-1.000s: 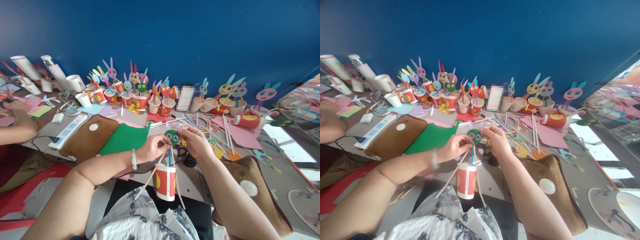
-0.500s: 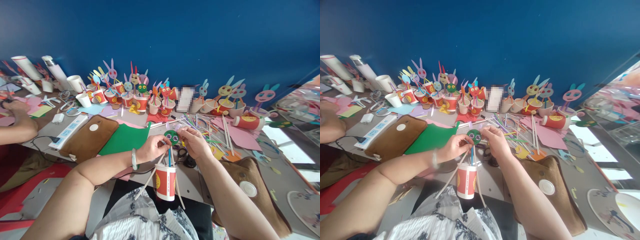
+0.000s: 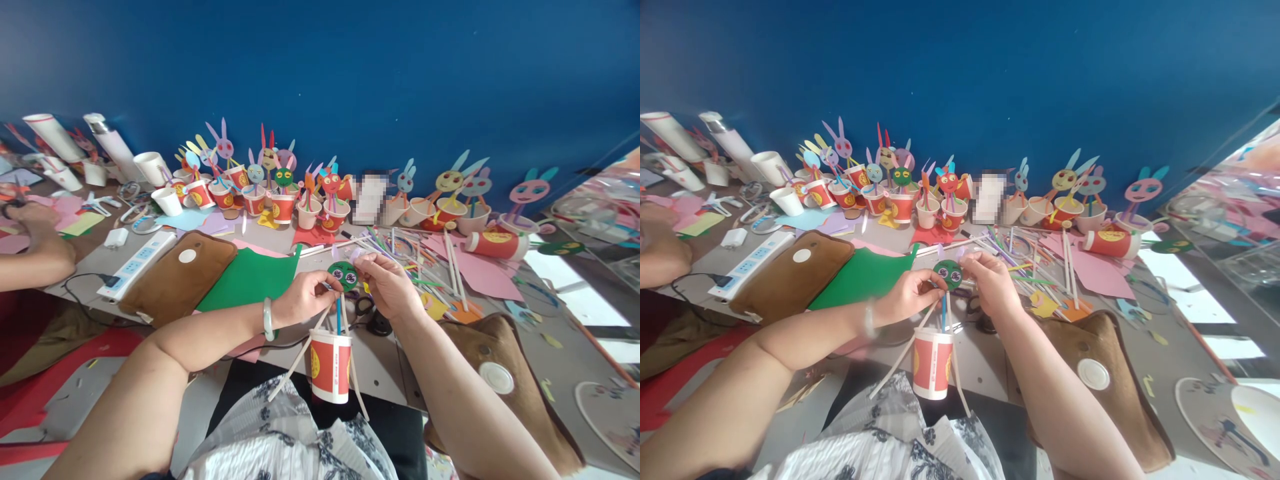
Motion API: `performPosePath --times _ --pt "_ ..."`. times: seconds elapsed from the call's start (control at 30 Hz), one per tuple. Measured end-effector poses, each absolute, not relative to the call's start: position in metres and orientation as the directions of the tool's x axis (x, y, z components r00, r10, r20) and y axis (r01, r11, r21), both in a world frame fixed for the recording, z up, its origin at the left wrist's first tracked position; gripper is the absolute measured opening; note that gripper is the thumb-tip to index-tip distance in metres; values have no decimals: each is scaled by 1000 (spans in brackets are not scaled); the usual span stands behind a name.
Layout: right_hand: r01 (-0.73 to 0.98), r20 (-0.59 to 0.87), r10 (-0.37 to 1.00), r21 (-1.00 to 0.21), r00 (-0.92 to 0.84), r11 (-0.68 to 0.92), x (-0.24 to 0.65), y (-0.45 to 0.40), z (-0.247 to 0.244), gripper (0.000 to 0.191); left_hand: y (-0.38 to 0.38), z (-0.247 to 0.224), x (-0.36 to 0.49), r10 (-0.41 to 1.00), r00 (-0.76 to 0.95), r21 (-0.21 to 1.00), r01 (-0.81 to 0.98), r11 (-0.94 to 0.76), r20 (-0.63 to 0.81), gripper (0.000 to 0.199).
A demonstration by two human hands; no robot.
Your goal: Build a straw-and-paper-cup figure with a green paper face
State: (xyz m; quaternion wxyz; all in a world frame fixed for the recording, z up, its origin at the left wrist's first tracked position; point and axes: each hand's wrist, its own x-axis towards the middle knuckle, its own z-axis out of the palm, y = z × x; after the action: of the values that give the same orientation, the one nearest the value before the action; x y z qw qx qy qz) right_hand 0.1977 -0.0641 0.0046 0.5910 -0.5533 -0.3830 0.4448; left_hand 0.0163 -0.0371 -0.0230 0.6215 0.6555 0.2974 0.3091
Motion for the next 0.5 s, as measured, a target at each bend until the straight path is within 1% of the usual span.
performPosePath --times 0.27,0.5 --pt "-121 -65 950 -992 305 -29 197 -65 7 35 -38 -21 16 777 629 999 21 -41 19 10" --pt "-170 -72 952 -985 297 -21 197 -64 6 34 -38 -23 17 776 630 999 14 -48 28 10"
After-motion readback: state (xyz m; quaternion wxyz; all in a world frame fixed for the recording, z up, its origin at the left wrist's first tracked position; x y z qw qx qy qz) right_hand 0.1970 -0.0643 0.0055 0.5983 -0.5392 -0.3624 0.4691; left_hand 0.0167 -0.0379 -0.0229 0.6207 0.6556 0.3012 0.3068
